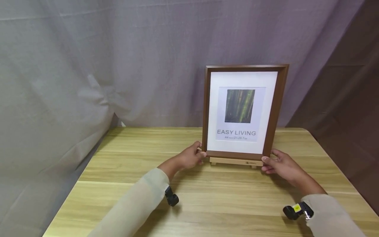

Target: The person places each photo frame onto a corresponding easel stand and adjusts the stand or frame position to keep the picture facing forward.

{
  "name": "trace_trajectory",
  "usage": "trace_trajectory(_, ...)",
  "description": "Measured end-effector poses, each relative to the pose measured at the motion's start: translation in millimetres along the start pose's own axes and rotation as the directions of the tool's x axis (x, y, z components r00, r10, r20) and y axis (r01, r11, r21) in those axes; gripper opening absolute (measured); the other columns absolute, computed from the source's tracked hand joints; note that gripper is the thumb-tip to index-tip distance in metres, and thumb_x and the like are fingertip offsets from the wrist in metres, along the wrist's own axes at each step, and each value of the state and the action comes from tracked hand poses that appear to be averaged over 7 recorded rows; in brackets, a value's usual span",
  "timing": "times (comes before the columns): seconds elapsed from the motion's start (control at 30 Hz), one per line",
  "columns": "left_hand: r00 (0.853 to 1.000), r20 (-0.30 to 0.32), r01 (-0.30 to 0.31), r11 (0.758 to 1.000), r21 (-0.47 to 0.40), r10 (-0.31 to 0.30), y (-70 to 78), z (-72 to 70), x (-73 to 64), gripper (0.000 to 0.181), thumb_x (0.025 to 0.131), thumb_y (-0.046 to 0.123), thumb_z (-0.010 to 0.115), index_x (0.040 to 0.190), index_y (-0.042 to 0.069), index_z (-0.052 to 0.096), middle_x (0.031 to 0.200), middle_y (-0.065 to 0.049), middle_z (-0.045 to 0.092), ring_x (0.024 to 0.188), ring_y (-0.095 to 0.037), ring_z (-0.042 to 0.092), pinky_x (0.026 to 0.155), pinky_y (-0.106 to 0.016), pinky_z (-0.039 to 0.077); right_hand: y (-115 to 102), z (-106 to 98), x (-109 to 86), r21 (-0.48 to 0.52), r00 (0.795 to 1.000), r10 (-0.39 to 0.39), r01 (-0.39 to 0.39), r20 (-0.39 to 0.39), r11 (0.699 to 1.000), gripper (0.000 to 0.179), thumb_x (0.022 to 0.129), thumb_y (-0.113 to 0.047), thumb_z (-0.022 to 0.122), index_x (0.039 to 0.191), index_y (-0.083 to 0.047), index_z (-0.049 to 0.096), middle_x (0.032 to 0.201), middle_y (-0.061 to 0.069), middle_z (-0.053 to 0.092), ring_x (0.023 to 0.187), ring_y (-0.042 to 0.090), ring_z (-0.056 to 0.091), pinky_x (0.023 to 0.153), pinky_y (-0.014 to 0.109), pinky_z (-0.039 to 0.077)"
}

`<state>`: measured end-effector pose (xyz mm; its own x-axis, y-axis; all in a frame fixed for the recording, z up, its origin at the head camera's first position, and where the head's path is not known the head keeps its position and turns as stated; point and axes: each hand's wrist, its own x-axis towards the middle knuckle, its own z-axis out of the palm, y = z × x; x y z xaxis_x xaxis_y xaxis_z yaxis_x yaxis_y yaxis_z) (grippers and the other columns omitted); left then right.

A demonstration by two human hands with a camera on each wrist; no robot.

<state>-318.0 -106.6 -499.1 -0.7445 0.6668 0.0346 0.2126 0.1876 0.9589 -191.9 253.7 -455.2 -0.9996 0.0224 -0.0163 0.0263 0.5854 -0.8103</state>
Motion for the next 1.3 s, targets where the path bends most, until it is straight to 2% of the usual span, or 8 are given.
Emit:
trace_trajectory(0.4,1.0,0.008,-0.011,1.0,0.016,0.011,-0.7,-0.5,1.9,0.029,0.109,0.025,0.052,0.13,0.007,0.043,0.118,-0.013,0.067,0.092,-0.03,0.065,0.068,-0.031,0.05,4.2,-2.5,0.3,-0.018,1.0,-0.027,0.027,0.0,0.999,0.064,0.11,-0.025,0.052,0.147,0.017,0.024,0.095,0.024,0.071,0.084,0.025,0.072,0.077,0.03,0.059)
trace_trajectory(0.6,1.0,0.013,-0.015,1.0,0.023,0.014,-2.7,-2.4,3.9,0.029,0.108,0.024,0.054,0.129,0.008,0.043,0.118,-0.013,0.067,0.091,-0.03,0.066,0.068,-0.03,0.05,4.7,-1.9,0.0,0.006,0.999,-0.053,0.053,0.01,0.999,0.061,0.11,-0.022,0.052,0.146,0.018,0.025,0.094,0.023,0.071,0.082,0.025,0.072,0.077,0.032,0.059)
trace_trajectory(0.77,0.999,0.031,-0.013,0.999,0.035,0.012,-4.1,-4.0,3.7,0.026,0.109,0.027,0.052,0.125,0.01,0.042,0.116,-0.011,0.065,0.093,-0.029,0.065,0.066,-0.03,0.049,5.0,-2.7,-0.3,0.01,0.999,-0.046,0.046,0.003,0.999,0.058,0.109,-0.024,0.053,0.145,0.015,0.029,0.091,0.023,0.071,0.083,0.026,0.072,0.078,0.031,0.059)
trace_trajectory(1.0,0.999,0.034,-0.026,0.998,0.049,0.025,-5.9,-3.8,2.2,0.021,0.109,0.026,0.052,0.119,0.011,0.042,0.104,-0.023,0.063,0.073,-0.025,0.054,0.055,-0.028,0.039,5.5,-2.2,-0.3,0.041,0.998,-0.06,0.06,0.008,0.997,0.055,0.109,-0.025,0.054,0.142,0.013,0.033,0.087,0.023,0.07,0.081,0.028,0.071,0.078,0.032,0.059)
trace_trajectory(1.2,0.999,0.028,-0.039,0.997,0.072,0.037,-5.7,-3.5,3.2,0.021,0.109,0.026,0.052,0.118,0.01,0.043,0.106,-0.025,0.063,0.078,-0.027,0.056,0.057,-0.029,0.041,4.3,-3.6,-1.6,0.026,0.999,-0.052,0.052,0.011,0.998,0.054,0.109,-0.026,0.053,0.142,0.012,0.033,0.088,0.022,0.069,0.083,0.028,0.071,0.079,0.03,0.058)
trace_trajectory(1.3,0.999,0.026,-0.039,0.996,0.077,0.037,-4.9,-3.7,3.9,0.021,0.109,0.026,0.052,0.119,0.01,0.043,0.109,-0.021,0.065,0.084,-0.029,0.06,0.059,-0.03,0.043,4.3,-4.0,-1.3,0.023,0.999,-0.05,0.05,0.019,0.999,0.053,0.109,-0.025,0.053,0.141,0.012,0.033,0.088,0.021,0.07,0.083,0.028,0.071,0.08,0.03,0.058)
